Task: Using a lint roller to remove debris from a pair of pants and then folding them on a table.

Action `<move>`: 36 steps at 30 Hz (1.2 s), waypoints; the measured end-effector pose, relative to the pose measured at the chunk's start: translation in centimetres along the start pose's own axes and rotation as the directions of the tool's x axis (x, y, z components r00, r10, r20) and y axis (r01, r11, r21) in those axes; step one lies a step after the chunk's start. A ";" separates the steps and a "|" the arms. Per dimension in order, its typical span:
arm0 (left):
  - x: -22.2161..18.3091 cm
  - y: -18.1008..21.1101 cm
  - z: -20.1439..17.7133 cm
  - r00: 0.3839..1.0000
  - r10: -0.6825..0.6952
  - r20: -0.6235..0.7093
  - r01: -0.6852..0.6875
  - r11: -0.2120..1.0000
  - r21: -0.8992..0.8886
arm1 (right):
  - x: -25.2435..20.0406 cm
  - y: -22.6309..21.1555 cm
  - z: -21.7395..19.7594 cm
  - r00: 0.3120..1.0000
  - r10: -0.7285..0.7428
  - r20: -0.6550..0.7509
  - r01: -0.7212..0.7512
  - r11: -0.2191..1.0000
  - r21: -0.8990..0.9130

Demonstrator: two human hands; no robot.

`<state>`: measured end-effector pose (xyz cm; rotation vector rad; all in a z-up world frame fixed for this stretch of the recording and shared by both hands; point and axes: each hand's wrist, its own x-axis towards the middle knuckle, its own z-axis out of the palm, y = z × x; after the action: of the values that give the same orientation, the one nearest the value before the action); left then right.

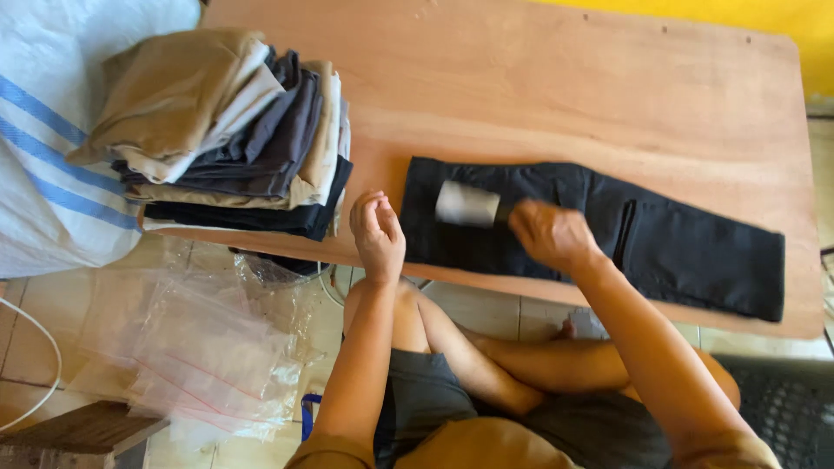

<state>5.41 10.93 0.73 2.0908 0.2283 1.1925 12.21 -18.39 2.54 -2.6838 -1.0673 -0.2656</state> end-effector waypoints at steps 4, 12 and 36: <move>0.6 0.1 0.8 0.999 0.034 -0.011 -0.034 0.999 -0.013 | 0.7 -0.2 0.1 0.988 0.156 -0.003 -0.154 0.973 -0.172; 0.8 0.9 0.6 0.998 0.065 -0.004 -0.065 0.998 -0.015 | -0.3 0.7 1.2 0.725 0.657 0.205 -0.600 0.749 -0.280; 0.2 1.7 1.1 0.950 0.266 0.162 -0.280 0.958 0.070 | -12.3 -2.4 -2.6 0.938 -0.337 -0.085 0.128 0.562 -0.817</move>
<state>6.05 9.27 1.59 2.3394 -0.0819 1.1909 1.52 -25.40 2.29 -3.0806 -1.4904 -1.4114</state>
